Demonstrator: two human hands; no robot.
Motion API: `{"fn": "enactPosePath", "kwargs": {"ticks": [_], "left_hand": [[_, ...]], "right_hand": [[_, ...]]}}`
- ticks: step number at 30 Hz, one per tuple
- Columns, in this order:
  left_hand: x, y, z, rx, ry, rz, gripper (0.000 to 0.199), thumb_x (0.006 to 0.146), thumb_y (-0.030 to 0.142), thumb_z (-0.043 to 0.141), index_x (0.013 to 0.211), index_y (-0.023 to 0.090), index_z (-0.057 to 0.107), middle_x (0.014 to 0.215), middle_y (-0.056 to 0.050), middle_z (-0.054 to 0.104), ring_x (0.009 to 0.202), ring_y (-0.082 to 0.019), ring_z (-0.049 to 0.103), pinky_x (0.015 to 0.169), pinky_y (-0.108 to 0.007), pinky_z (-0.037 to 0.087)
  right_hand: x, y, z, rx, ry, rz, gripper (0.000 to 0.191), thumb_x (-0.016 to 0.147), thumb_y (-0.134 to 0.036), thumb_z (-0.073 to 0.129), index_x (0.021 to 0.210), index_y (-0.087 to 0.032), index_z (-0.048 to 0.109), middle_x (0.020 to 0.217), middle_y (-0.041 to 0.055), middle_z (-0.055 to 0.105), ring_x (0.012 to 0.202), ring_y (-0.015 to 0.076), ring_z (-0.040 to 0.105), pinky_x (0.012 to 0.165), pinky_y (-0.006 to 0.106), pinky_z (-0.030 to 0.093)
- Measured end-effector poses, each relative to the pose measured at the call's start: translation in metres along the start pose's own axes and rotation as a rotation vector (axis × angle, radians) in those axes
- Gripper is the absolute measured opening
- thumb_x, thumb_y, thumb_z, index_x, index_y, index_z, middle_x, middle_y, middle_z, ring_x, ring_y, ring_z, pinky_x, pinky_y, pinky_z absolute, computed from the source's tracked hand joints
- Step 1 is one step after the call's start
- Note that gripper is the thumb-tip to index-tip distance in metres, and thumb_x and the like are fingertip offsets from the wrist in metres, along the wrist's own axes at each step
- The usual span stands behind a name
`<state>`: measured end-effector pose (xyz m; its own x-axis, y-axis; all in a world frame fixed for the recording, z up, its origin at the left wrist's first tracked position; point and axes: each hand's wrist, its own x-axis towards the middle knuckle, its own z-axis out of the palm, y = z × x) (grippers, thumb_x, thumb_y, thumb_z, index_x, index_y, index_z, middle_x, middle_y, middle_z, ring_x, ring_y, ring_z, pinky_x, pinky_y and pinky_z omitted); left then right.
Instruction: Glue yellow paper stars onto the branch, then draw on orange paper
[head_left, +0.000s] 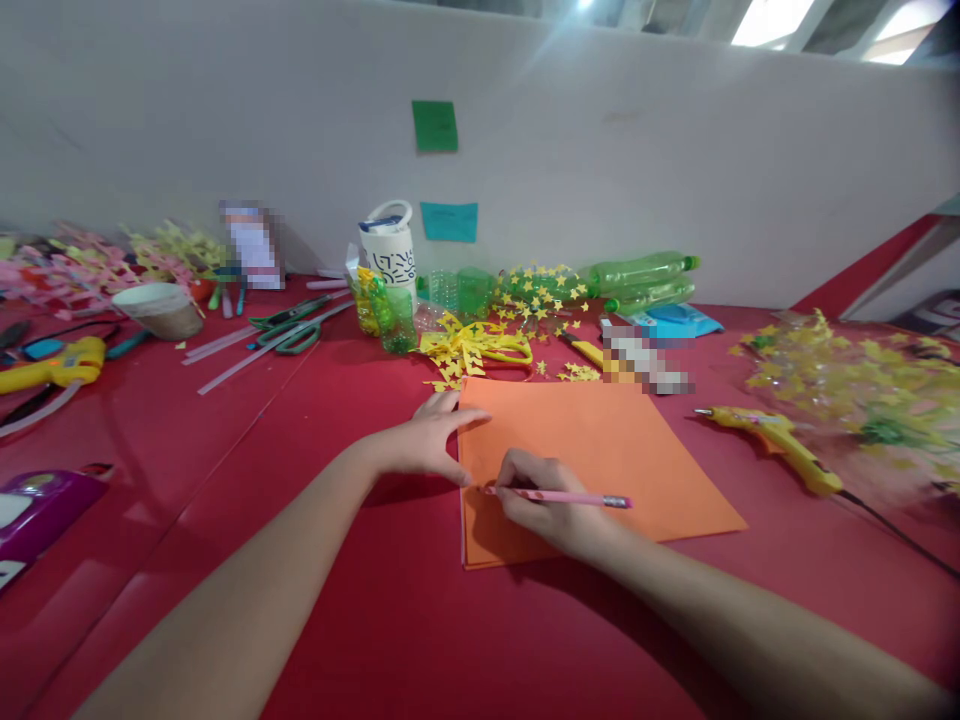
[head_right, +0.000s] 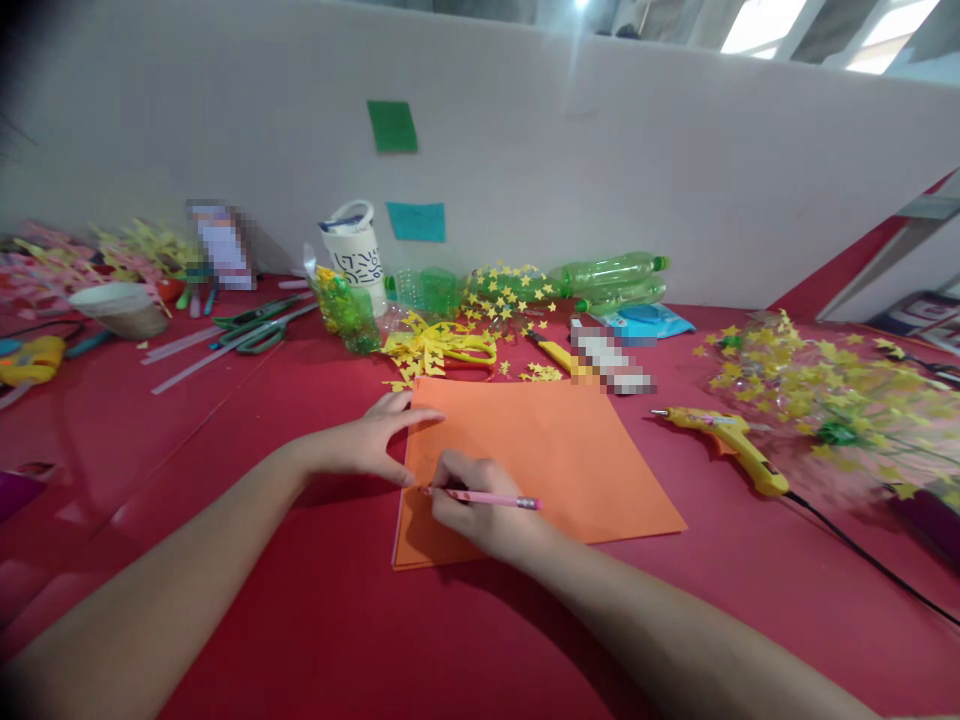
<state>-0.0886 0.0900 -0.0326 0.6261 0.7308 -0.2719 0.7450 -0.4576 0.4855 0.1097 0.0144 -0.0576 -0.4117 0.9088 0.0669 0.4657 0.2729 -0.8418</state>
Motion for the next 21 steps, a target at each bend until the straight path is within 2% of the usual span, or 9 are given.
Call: {"fn": "enactPosePath", "kwargs": {"ticks": [10, 21], "left_hand": [[-0.001, 0.0018, -0.0011, 0.004, -0.005, -0.003, 0.089, 0.06, 0.051, 0.069, 0.138, 0.029, 0.033, 0.145, -0.011, 0.02, 0.135, -0.039, 0.01, 0.106, -0.051, 0.02], [0.001, -0.004, 0.0013, 0.008, 0.0, 0.026, 0.09, 0.06, 0.052, 0.07, 0.138, 0.031, 0.032, 0.145, -0.01, 0.02, 0.135, -0.04, 0.01, 0.107, -0.051, 0.02]], "right_hand": [[-0.0006, -0.0008, 0.0016, -0.044, 0.062, 0.068, 0.01, 0.069, -0.013, 0.048, 0.063, -0.019, 0.044, 0.052, -0.0064, 0.046, 0.048, 0.0074, 0.038, 0.045, 0.019, 0.027], [-0.0018, 0.0047, -0.0007, -0.011, 0.098, 0.057, 0.01, 0.067, -0.011, 0.047, 0.063, -0.019, 0.043, 0.053, -0.0067, 0.045, 0.048, 0.007, 0.039, 0.045, 0.018, 0.027]]}}
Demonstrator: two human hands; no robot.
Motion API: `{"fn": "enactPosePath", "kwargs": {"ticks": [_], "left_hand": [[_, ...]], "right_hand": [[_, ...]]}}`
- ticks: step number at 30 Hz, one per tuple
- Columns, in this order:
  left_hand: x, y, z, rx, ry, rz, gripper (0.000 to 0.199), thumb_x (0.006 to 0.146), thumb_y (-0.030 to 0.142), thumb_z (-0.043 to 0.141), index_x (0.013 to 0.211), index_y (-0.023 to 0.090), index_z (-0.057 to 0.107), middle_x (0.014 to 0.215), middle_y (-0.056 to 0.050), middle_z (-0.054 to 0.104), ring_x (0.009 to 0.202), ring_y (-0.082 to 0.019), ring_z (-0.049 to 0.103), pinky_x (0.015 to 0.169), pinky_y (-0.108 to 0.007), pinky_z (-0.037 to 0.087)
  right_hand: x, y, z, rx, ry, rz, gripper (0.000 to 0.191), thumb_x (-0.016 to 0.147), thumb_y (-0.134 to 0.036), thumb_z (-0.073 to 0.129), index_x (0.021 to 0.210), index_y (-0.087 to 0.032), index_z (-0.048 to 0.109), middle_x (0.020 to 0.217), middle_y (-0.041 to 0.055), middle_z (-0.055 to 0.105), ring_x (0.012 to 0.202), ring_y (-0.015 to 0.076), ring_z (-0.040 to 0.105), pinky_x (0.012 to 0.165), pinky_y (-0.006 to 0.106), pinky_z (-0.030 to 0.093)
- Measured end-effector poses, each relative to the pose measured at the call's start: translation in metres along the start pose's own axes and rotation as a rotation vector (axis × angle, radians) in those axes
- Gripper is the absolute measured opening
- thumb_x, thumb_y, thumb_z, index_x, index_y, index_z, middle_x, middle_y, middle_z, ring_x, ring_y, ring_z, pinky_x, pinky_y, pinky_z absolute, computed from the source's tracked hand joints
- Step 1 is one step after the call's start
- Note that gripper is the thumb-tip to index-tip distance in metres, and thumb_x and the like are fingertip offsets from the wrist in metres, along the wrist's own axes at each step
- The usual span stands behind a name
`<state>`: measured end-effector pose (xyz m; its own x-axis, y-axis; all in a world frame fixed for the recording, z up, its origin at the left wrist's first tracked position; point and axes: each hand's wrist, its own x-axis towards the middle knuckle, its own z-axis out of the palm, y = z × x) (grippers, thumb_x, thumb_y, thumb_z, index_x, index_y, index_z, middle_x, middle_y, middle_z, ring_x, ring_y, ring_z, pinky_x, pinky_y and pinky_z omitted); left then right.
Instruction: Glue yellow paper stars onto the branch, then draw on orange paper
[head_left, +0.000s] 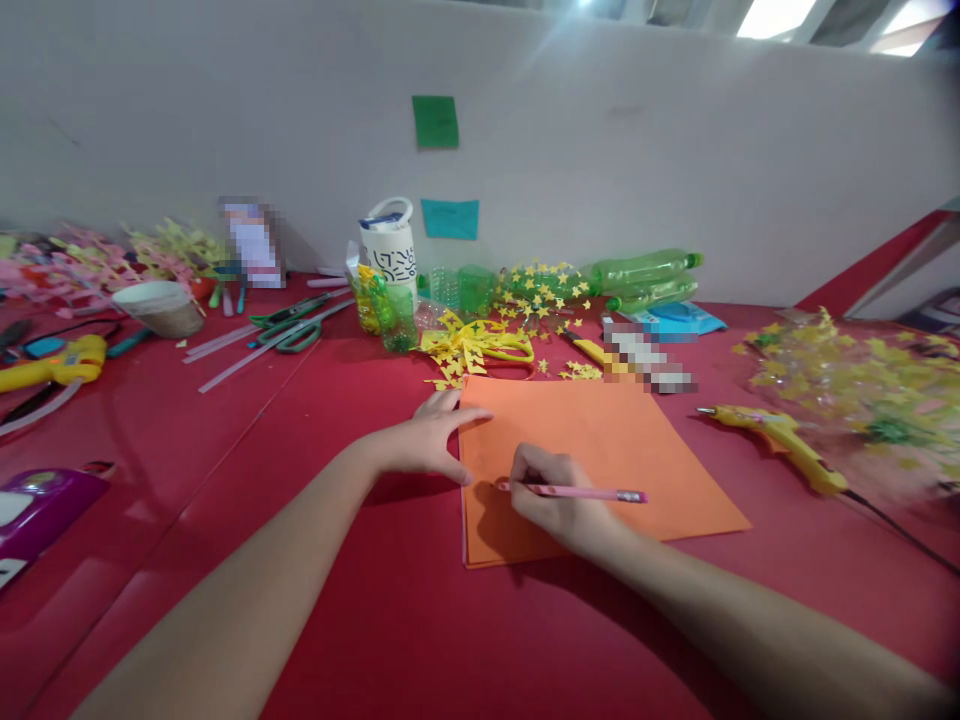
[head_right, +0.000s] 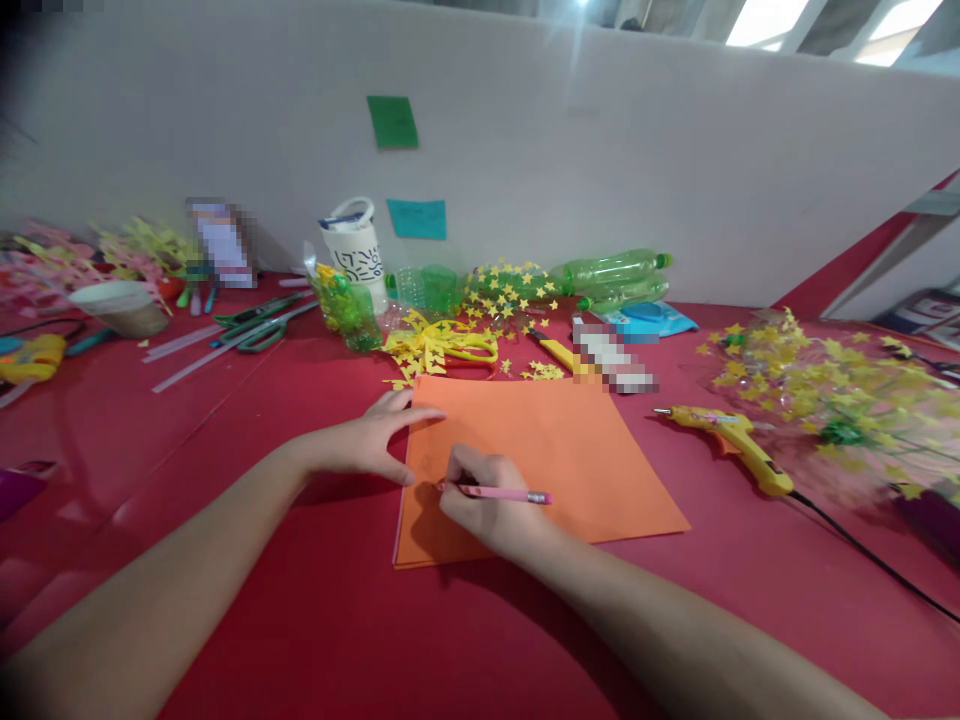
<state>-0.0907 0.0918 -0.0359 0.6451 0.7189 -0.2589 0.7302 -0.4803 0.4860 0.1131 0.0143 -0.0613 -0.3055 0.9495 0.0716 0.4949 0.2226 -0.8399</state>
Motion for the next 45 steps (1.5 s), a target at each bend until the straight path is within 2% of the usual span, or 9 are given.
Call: {"fn": "enactPosePath", "kwargs": {"ticks": [4, 9, 19, 30, 45], "left_hand": [[-0.0004, 0.0002, 0.0003, -0.007, -0.003, -0.013, 0.09, 0.06, 0.05, 0.071, 0.139, 0.031, 0.031, 0.146, -0.01, 0.015, 0.136, -0.039, 0.006, 0.108, -0.051, 0.018], [-0.0008, 0.0015, 0.0002, -0.004, 0.0, -0.016, 0.088, 0.061, 0.052, 0.069, 0.138, 0.031, 0.032, 0.146, -0.01, 0.018, 0.135, -0.04, 0.008, 0.107, -0.052, 0.019], [-0.0013, 0.0021, -0.0003, -0.015, -0.025, -0.039, 0.089, 0.061, 0.048, 0.069, 0.139, 0.031, 0.03, 0.148, -0.011, 0.009, 0.137, -0.038, 0.0, 0.108, -0.051, 0.016], [-0.0016, 0.0041, -0.0014, 0.001, -0.014, -0.026, 0.086, 0.061, 0.046, 0.069, 0.138, 0.032, 0.032, 0.147, -0.009, 0.015, 0.136, -0.038, 0.005, 0.108, -0.05, 0.018], [-0.0012, 0.0028, -0.001, 0.011, -0.02, -0.036, 0.089, 0.061, 0.049, 0.069, 0.139, 0.032, 0.03, 0.15, -0.008, 0.012, 0.137, -0.039, 0.005, 0.108, -0.051, 0.018]], "right_hand": [[0.0002, -0.0028, -0.0009, 0.004, -0.028, 0.004, 0.01, 0.068, -0.012, 0.048, 0.063, -0.019, 0.043, 0.053, -0.0064, 0.045, 0.049, 0.0073, 0.039, 0.045, 0.018, 0.028], [-0.0008, -0.006, 0.001, -0.031, -0.046, 0.01, 0.011, 0.068, -0.011, 0.049, 0.062, -0.019, 0.043, 0.052, -0.0064, 0.045, 0.047, 0.0069, 0.038, 0.045, 0.018, 0.028], [-0.0024, -0.0065, 0.0015, -0.037, -0.122, -0.073, 0.011, 0.069, -0.01, 0.049, 0.065, -0.019, 0.046, 0.054, -0.006, 0.046, 0.048, 0.0066, 0.04, 0.047, 0.017, 0.029], [-0.0053, -0.0085, 0.0014, -0.059, -0.185, -0.115, 0.013, 0.068, -0.006, 0.047, 0.068, -0.018, 0.049, 0.056, -0.0055, 0.046, 0.049, 0.0066, 0.039, 0.048, 0.018, 0.029], [-0.0001, -0.0054, 0.0001, 0.024, -0.167, -0.081, 0.008, 0.072, -0.011, 0.051, 0.068, -0.018, 0.048, 0.057, -0.0059, 0.048, 0.051, 0.0067, 0.041, 0.049, 0.018, 0.03]]}}
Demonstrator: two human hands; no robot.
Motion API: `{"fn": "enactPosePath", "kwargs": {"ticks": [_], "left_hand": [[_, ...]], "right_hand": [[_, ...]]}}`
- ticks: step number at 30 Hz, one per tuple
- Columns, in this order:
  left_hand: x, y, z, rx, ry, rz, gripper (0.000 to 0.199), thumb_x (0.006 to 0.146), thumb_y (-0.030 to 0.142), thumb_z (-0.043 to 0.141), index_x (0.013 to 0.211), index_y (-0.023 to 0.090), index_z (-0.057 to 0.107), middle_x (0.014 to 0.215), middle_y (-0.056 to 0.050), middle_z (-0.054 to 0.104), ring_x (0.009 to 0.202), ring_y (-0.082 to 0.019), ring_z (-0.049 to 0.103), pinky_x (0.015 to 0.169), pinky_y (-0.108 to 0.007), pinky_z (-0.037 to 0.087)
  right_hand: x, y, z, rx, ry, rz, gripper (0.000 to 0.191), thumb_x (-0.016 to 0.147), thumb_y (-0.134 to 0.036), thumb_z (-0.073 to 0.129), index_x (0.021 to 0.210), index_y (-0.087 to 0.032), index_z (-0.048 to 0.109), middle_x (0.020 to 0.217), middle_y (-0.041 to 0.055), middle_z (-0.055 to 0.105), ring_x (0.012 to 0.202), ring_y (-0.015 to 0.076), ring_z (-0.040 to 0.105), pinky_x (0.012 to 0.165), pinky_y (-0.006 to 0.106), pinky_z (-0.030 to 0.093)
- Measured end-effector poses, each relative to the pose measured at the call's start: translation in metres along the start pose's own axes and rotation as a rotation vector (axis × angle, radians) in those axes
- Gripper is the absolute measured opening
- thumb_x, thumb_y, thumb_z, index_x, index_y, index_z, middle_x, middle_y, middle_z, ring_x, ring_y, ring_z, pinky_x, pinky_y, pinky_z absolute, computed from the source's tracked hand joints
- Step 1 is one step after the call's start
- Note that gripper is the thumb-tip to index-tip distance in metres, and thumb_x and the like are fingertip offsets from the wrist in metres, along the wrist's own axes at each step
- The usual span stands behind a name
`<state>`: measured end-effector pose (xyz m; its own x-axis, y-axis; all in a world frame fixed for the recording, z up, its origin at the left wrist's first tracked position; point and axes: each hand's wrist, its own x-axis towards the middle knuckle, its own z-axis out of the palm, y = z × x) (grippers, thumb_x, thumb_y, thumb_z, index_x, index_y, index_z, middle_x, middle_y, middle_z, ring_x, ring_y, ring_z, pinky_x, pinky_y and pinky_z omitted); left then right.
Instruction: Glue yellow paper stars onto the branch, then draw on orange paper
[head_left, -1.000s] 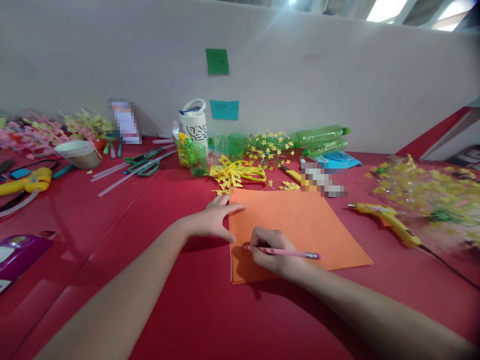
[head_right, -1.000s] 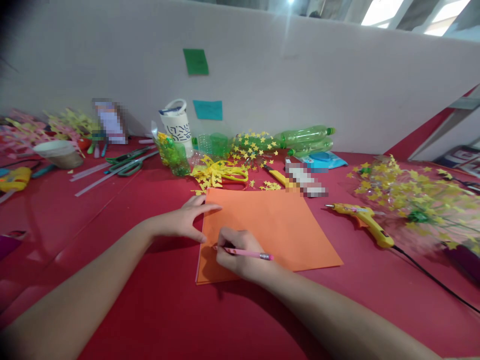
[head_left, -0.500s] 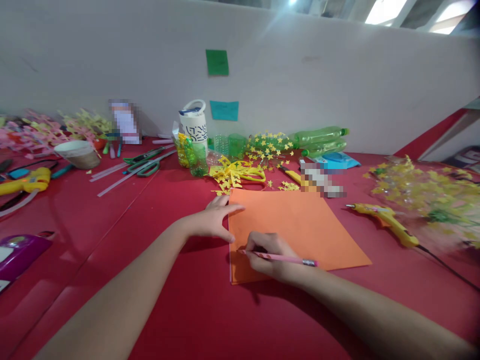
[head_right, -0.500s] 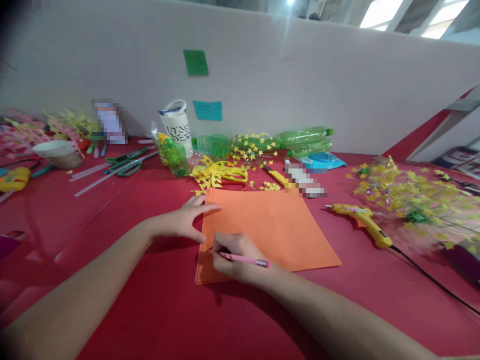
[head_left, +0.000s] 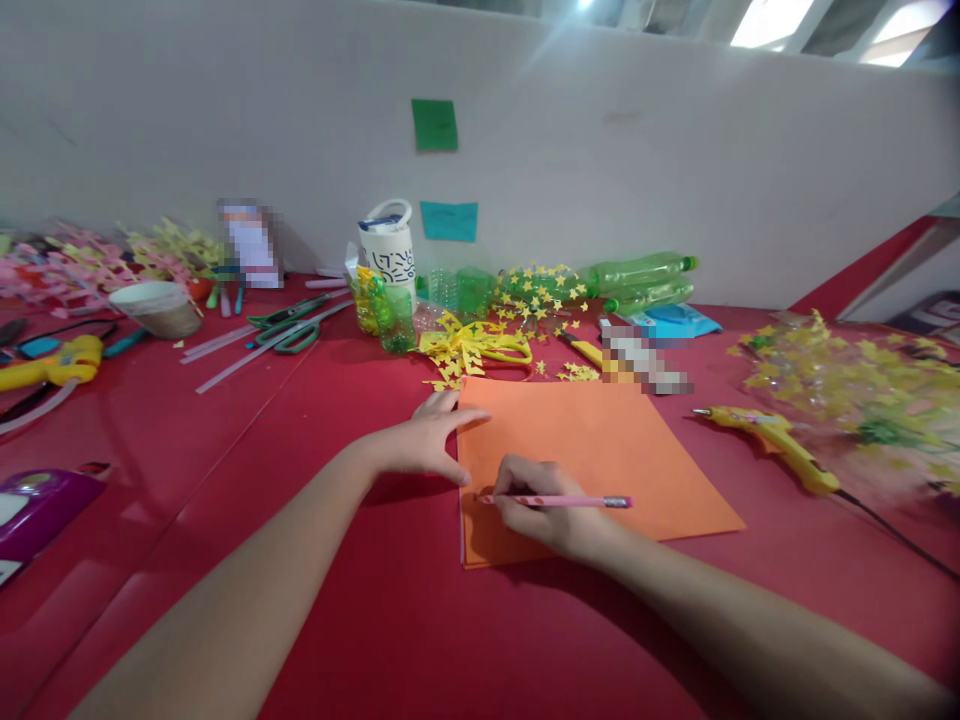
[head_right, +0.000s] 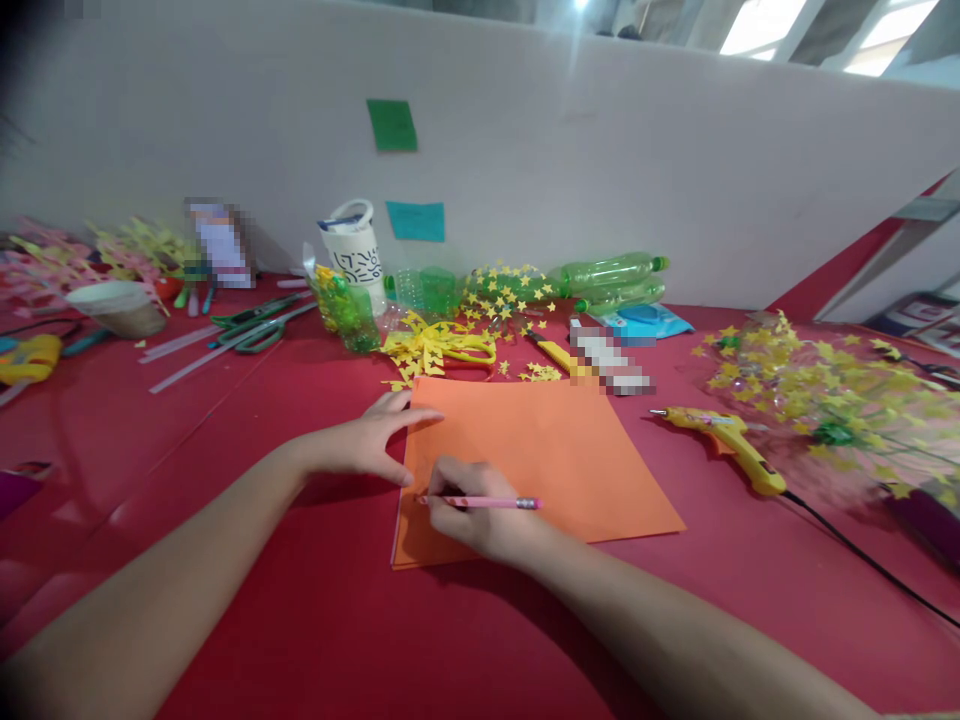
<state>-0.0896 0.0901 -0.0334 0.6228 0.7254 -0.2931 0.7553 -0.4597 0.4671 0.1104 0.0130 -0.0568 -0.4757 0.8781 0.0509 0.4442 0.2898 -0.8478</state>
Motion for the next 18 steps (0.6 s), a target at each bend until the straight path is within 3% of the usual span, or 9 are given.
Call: {"fn": "enactPosePath", "kwargs": {"ticks": [13, 18], "left_hand": [[-0.0006, 0.0012, -0.0006, -0.008, 0.004, 0.002, 0.089, 0.061, 0.052, 0.068, 0.139, 0.032, 0.031, 0.15, -0.009, 0.011, 0.137, -0.039, 0.005, 0.107, -0.051, 0.019], [-0.001, 0.003, -0.0011, 0.003, 0.018, 0.002, 0.088, 0.061, 0.049, 0.07, 0.139, 0.03, 0.032, 0.148, -0.009, 0.018, 0.136, -0.039, 0.01, 0.108, -0.049, 0.02]], "right_hand": [[-0.0011, -0.0019, -0.0013, 0.018, -0.016, -0.008, 0.009, 0.071, -0.011, 0.051, 0.067, -0.017, 0.048, 0.055, -0.0065, 0.046, 0.05, 0.0062, 0.039, 0.048, 0.018, 0.029], [-0.0013, 0.0033, -0.0026, 0.297, 0.003, 0.113, 0.014, 0.084, -0.028, 0.047, 0.074, -0.018, 0.047, 0.057, -0.0038, 0.055, 0.047, 0.0074, 0.047, 0.045, 0.018, 0.036]]}}
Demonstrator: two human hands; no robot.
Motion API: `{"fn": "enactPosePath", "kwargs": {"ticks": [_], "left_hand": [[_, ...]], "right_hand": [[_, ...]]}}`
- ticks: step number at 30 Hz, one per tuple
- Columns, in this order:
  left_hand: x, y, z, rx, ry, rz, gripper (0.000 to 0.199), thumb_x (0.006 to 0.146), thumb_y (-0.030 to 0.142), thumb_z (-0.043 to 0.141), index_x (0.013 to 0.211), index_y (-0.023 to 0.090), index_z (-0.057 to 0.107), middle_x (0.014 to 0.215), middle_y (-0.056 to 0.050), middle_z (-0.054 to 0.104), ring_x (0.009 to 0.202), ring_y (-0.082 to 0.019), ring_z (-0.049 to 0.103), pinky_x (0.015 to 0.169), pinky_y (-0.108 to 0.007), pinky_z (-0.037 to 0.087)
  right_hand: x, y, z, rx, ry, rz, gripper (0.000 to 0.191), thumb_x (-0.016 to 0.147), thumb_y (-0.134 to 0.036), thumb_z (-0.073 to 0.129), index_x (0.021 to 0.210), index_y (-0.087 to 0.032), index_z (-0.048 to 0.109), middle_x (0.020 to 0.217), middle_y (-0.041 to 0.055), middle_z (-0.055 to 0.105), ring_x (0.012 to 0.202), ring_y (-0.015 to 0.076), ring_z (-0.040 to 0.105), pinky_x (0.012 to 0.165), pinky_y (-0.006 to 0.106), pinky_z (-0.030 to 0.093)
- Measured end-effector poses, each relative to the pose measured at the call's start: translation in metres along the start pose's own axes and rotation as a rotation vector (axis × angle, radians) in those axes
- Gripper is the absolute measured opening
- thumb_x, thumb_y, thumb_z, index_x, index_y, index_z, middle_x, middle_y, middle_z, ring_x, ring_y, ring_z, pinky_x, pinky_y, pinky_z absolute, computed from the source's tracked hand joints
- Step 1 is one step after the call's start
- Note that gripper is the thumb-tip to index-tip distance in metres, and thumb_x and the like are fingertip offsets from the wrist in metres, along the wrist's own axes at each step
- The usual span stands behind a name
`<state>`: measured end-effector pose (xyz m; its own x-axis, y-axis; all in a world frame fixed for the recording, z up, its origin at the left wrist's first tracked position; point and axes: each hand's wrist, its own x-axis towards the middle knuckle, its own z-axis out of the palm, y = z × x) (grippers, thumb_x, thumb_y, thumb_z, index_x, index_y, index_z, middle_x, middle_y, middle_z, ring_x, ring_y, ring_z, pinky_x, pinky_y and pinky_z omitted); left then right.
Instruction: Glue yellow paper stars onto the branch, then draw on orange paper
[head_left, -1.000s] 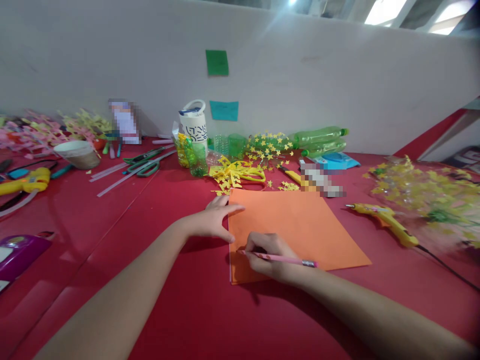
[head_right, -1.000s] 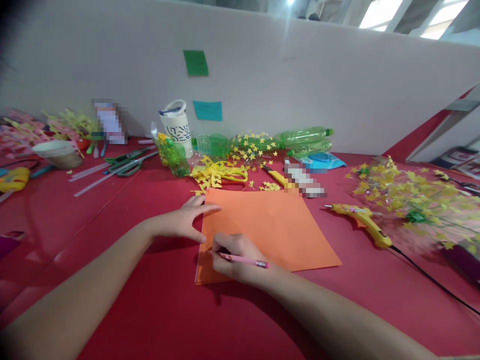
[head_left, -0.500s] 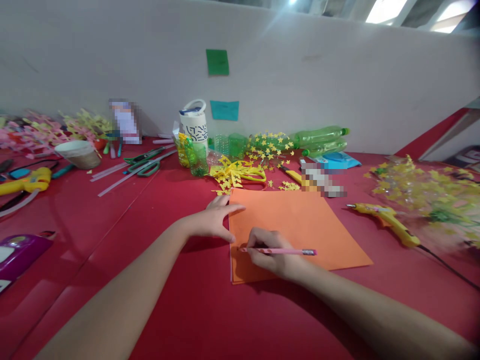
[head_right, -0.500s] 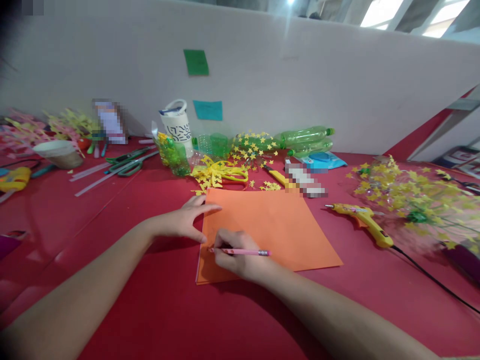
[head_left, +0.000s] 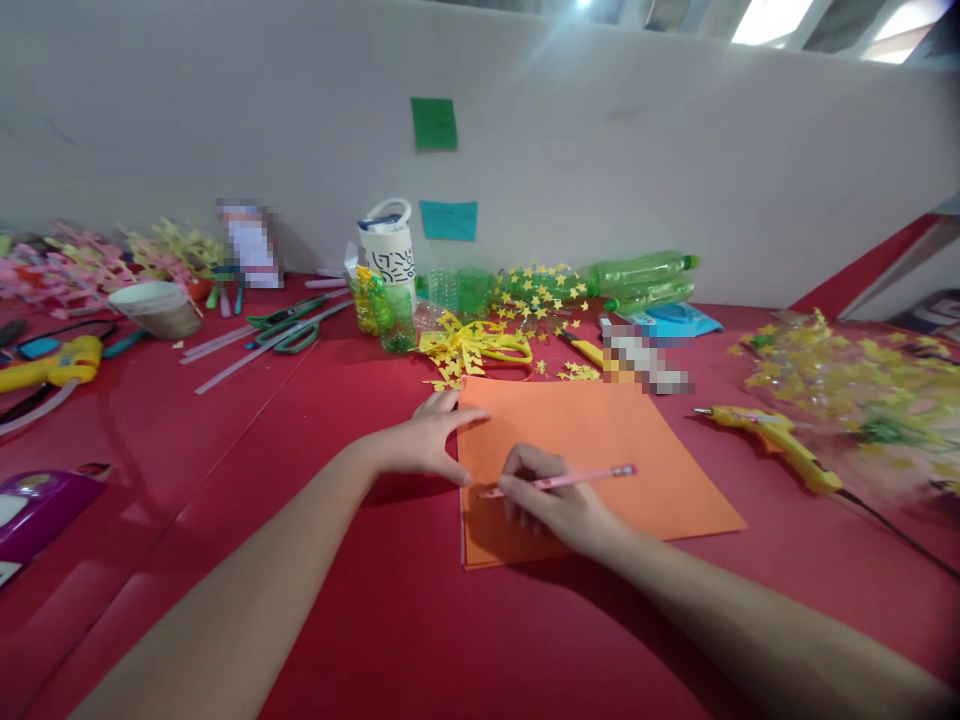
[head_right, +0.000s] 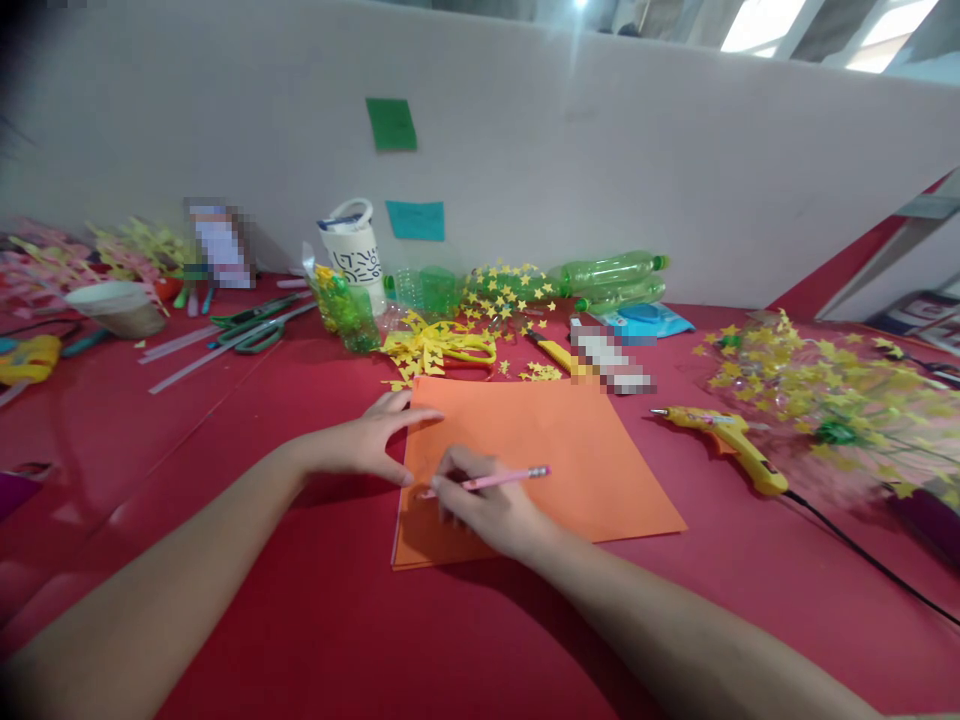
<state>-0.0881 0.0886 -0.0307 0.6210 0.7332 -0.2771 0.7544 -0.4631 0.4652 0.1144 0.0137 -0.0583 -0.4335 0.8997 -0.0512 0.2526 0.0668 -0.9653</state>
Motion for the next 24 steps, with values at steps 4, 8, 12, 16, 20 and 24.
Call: {"fn": "enactPosePath", "kwargs": {"ticks": [4, 8, 12, 16, 20, 24], "left_hand": [[0.001, -0.003, 0.001, -0.018, -0.005, 0.011, 0.092, 0.061, 0.052, 0.069, 0.14, 0.03, 0.028, 0.147, -0.01, 0.017, 0.136, -0.038, 0.007, 0.108, -0.049, 0.02], [0.001, -0.006, 0.003, -0.053, 0.012, 0.029, 0.093, 0.061, 0.052, 0.069, 0.141, 0.028, 0.026, 0.147, -0.011, 0.015, 0.136, -0.036, 0.009, 0.108, -0.047, 0.021], [-0.001, -0.005, 0.003, -0.059, 0.001, 0.016, 0.097, 0.059, 0.048, 0.071, 0.141, 0.028, 0.023, 0.148, -0.011, 0.012, 0.137, -0.036, 0.008, 0.108, -0.045, 0.021], [-0.003, -0.002, 0.004, -0.022, -0.032, 0.015, 0.108, 0.053, 0.058, 0.072, 0.143, 0.026, 0.019, 0.151, -0.012, 0.007, 0.137, -0.038, 0.003, 0.108, -0.048, 0.02], [-0.003, -0.001, 0.004, 0.001, -0.036, 0.011, 0.111, 0.053, 0.063, 0.069, 0.143, 0.024, 0.018, 0.15, -0.015, 0.006, 0.137, -0.037, 0.003, 0.108, -0.048, 0.021], [-0.002, -0.001, 0.005, 0.0, -0.035, 0.01, 0.11, 0.054, 0.061, 0.07, 0.143, 0.024, 0.018, 0.15, -0.014, 0.005, 0.137, -0.037, 0.003, 0.108, -0.047, 0.02]], "right_hand": [[-0.004, -0.003, -0.004, 0.087, 0.021, 0.054, 0.012, 0.085, -0.029, 0.046, 0.08, -0.019, 0.046, 0.054, -0.005, 0.054, 0.043, 0.0073, 0.045, 0.043, 0.017, 0.035], [-0.011, -0.013, -0.004, -0.033, -0.06, 0.009, 0.006, 0.073, -0.013, 0.053, 0.077, -0.017, 0.051, 0.065, -0.0036, 0.053, 0.054, 0.0069, 0.045, 0.049, 0.017, 0.033], [-0.014, -0.012, 0.0, -0.111, -0.075, -0.004, 0.008, 0.071, -0.009, 0.051, 0.072, -0.017, 0.051, 0.061, -0.0045, 0.05, 0.053, 0.0065, 0.04, 0.047, 0.017, 0.028], [-0.012, -0.007, 0.002, -0.164, -0.07, -0.02, 0.008, 0.073, -0.011, 0.051, 0.07, -0.017, 0.049, 0.059, -0.0057, 0.047, 0.052, 0.0065, 0.038, 0.047, 0.018, 0.026], [-0.012, -0.007, 0.001, -0.173, -0.099, -0.024, 0.007, 0.074, -0.012, 0.052, 0.071, -0.018, 0.049, 0.06, -0.0058, 0.047, 0.053, 0.0066, 0.039, 0.048, 0.018, 0.027], [-0.013, -0.008, 0.0, -0.183, -0.122, -0.027, 0.006, 0.074, -0.013, 0.053, 0.07, -0.017, 0.05, 0.06, -0.0057, 0.048, 0.052, 0.0064, 0.039, 0.047, 0.018, 0.027]]}}
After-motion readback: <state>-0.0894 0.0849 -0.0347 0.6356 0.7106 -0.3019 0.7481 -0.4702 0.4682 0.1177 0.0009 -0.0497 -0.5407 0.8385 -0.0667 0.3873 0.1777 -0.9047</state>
